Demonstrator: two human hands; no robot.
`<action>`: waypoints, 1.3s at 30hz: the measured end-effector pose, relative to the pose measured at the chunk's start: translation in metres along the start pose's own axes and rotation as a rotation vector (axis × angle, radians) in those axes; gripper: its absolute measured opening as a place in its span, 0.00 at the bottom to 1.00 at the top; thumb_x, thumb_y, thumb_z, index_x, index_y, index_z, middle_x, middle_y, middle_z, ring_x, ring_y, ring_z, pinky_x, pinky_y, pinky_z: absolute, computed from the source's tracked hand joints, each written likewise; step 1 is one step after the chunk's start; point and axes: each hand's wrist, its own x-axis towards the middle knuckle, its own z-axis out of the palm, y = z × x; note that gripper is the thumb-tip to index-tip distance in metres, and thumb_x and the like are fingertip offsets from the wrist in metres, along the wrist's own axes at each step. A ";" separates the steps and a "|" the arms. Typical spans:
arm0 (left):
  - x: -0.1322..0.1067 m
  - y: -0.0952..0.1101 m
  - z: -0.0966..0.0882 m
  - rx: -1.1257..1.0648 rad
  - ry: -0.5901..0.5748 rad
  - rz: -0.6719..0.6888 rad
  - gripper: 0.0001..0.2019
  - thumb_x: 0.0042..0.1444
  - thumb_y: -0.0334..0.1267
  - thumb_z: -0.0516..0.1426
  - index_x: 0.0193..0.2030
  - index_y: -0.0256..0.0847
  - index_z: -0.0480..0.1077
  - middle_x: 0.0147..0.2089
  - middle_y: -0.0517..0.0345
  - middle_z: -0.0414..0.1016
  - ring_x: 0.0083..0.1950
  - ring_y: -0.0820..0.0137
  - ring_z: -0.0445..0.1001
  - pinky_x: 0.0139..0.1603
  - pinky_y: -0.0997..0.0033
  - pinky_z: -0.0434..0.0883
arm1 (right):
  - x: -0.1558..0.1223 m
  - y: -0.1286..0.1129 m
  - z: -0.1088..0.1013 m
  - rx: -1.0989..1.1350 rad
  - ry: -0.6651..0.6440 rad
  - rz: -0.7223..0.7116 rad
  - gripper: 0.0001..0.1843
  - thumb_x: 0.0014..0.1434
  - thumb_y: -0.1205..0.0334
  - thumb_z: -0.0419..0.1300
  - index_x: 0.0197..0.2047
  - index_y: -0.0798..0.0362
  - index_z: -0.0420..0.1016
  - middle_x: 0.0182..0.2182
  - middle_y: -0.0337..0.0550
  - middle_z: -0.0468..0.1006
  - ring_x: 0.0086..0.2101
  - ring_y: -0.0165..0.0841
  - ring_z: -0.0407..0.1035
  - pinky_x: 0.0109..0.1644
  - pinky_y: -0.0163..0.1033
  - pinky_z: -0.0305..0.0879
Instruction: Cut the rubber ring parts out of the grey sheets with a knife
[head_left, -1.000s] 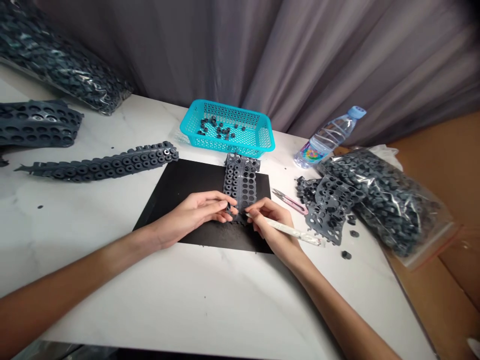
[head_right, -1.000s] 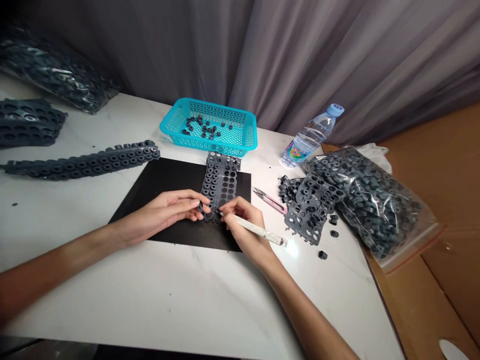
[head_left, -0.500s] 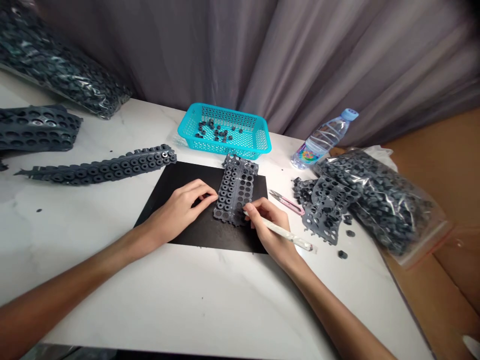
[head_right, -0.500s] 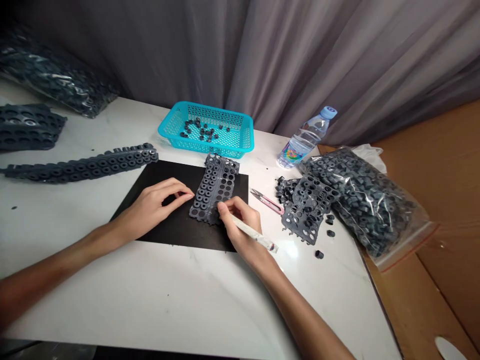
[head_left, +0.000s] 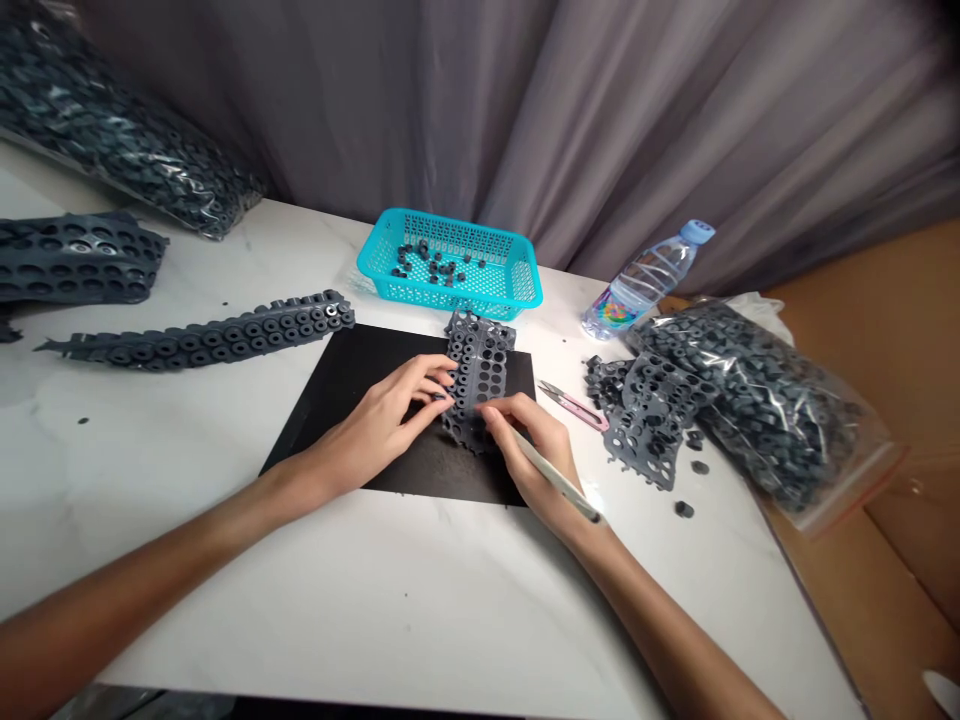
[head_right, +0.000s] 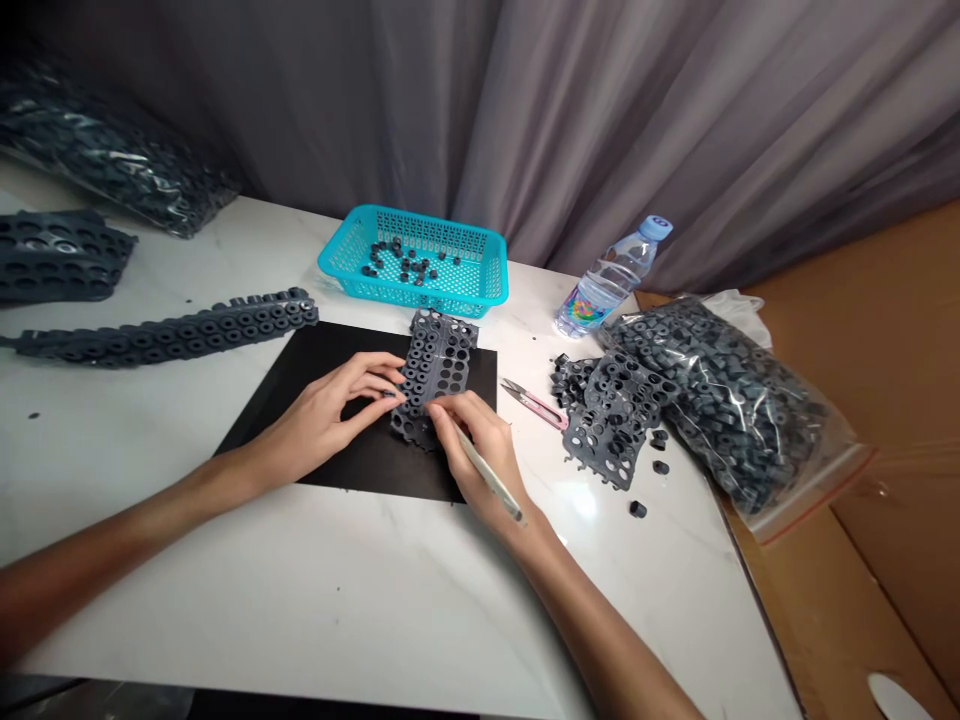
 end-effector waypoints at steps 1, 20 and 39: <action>0.000 0.003 0.002 0.008 0.008 0.023 0.19 0.73 0.41 0.59 0.67 0.48 0.65 0.58 0.55 0.76 0.55 0.67 0.81 0.61 0.63 0.80 | 0.001 0.000 0.001 -0.023 0.008 -0.040 0.11 0.77 0.57 0.58 0.45 0.50 0.81 0.38 0.44 0.79 0.39 0.37 0.74 0.46 0.41 0.69; 0.000 0.028 0.011 0.461 -0.001 0.332 0.18 0.74 0.38 0.58 0.66 0.39 0.65 0.59 0.48 0.76 0.57 0.59 0.82 0.60 0.56 0.81 | 0.019 -0.011 -0.013 -0.171 0.044 -0.051 0.13 0.72 0.55 0.64 0.34 0.50 0.78 0.32 0.40 0.77 0.32 0.35 0.71 0.39 0.39 0.65; 0.000 0.010 0.006 0.332 -0.199 0.283 0.12 0.77 0.36 0.54 0.56 0.43 0.79 0.53 0.53 0.75 0.55 0.65 0.76 0.62 0.58 0.74 | 0.021 0.069 -0.120 -1.067 0.316 0.122 0.20 0.72 0.53 0.55 0.48 0.57 0.84 0.38 0.56 0.75 0.41 0.50 0.70 0.40 0.48 0.64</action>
